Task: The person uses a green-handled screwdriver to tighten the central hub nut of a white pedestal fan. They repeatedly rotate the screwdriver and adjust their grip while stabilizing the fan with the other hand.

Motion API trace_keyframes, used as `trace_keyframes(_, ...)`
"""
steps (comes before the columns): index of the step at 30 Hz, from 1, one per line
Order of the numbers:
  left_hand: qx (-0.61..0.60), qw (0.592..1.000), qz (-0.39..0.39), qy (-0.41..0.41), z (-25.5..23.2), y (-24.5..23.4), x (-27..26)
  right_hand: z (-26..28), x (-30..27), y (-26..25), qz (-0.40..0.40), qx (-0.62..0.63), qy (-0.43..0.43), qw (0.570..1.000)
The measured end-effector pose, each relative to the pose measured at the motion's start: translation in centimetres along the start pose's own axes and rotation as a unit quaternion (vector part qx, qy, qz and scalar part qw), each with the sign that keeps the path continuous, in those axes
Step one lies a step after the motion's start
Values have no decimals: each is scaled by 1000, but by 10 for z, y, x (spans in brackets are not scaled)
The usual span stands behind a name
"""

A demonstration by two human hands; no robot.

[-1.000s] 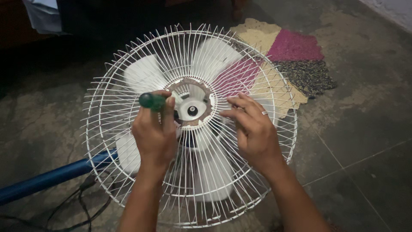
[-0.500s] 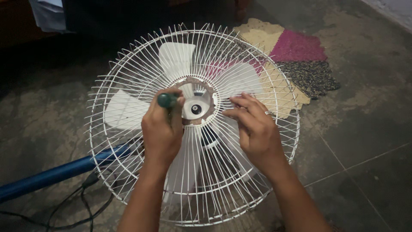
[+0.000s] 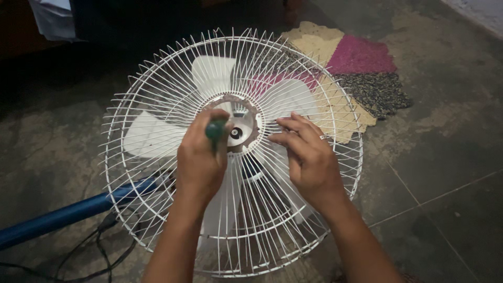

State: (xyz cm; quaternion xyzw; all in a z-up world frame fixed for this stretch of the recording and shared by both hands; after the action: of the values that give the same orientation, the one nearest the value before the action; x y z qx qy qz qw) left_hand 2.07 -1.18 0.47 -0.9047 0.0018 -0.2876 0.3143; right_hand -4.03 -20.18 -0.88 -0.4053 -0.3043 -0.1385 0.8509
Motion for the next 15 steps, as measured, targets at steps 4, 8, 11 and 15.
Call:
trace_keyframes(4,39,997,-52,38,-4,-3,-2,0,-2,-2,-4,1,3,1000)
trace_keyframes(8,-42,997,-60,-9,-1,-8,-1,1,-1,-2,-8,0,-13,1000)
trace_keyframes(11,-50,997,-64,8,-1,-8,-1,1,-1,-2,-4,3,-7,1000)
trace_keyframes(15,-19,998,-10,-58,2,-1,1,1,-1,-2,-2,4,-9,1000)
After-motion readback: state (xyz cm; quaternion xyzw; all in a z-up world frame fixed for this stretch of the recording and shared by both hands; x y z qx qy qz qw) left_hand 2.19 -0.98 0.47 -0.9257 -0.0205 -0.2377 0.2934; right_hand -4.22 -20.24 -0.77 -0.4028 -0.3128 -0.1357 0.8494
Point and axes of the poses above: each hand's wrist, its own x-axis towards the middle knuckle, its own y-axis out of the palm, z = x × y, the point moved 2 cm from there along x, towards the middle knuckle
